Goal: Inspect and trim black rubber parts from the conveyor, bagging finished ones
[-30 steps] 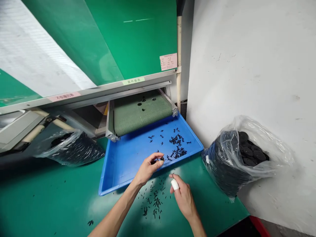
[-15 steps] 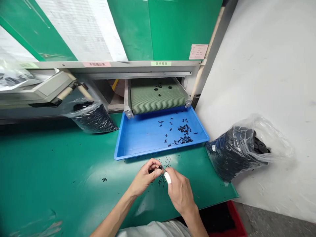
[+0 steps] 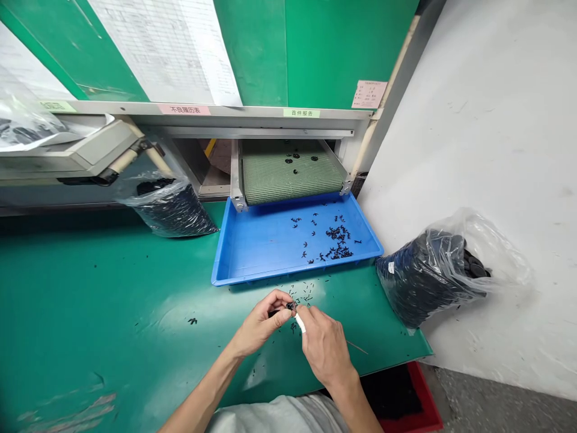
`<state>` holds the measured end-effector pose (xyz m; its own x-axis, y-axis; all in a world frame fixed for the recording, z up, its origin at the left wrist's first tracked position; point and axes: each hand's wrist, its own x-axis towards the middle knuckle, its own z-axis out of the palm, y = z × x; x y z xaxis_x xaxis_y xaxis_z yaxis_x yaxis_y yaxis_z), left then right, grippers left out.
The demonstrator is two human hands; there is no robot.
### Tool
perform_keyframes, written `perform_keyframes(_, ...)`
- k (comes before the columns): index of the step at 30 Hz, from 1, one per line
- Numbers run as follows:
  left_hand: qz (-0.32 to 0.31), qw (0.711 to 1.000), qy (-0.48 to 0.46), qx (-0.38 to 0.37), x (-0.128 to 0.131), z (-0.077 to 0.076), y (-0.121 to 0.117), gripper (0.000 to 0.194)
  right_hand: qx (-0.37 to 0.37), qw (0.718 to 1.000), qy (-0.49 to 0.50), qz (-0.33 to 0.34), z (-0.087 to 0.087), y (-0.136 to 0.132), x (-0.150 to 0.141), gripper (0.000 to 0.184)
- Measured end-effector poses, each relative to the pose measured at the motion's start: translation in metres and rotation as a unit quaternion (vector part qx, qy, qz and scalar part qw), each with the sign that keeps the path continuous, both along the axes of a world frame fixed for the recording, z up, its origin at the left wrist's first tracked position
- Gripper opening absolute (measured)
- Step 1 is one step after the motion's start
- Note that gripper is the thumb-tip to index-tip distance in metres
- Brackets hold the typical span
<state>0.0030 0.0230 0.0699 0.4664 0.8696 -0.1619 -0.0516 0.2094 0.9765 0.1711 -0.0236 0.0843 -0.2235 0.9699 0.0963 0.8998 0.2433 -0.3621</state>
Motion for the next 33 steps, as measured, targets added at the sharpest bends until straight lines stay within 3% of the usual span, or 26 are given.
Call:
perform_keyframes(5, 0.015, 1.000, 0.001, -0.008, 0.002, -0.010, -0.002, 0.025, -0.006, 1.000, -0.021, 0.000, -0.006, -0.002, -0.009, 0.032)
perform_keyframes(10, 0.087, 0.996, -0.013, -0.002, 0.009, -0.029, -0.007, 0.026, -0.073, 0.996, 0.040, -0.040, -0.023, 0.000, -0.024, 0.028)
perform_keyframes(15, 0.142, 0.990, -0.006, -0.020, 0.013, -0.057, -0.010, 0.026, -0.208, 0.952, 0.194, -0.117, -0.047, 0.014, -0.029, 0.026)
perform_keyframes(17, 0.163, 0.984, -0.026, -0.064, 0.013, -0.067, -0.009, 0.029, -0.232, 0.930, 0.256, -0.124, -0.057, 0.020, -0.026, 0.028)
perform_keyframes(19, 0.178, 0.974, -0.072, -0.123, 0.011, -0.073, -0.008, 0.034, -0.226, 0.926, 0.274, -0.128, -0.066, 0.024, -0.020, 0.031)
perform_keyframes(24, 0.177, 0.936, -0.185, -0.243, 0.005, -0.071, -0.004, 0.028, -0.195, 0.939, 0.258, -0.117, -0.081, 0.026, 0.002, 0.032)
perform_keyframes(29, 0.193, 0.903, -0.231, -0.307, 0.008, -0.059, 0.001, 0.021, -0.216, 0.925, 0.288, -0.122, -0.094, 0.024, 0.020, 0.036)
perform_keyframes(33, 0.207, 0.875, -0.261, -0.351, 0.015, -0.054, 0.005, 0.028, -0.167, 0.933, 0.285, -0.143, -0.086, 0.020, 0.025, 0.033)
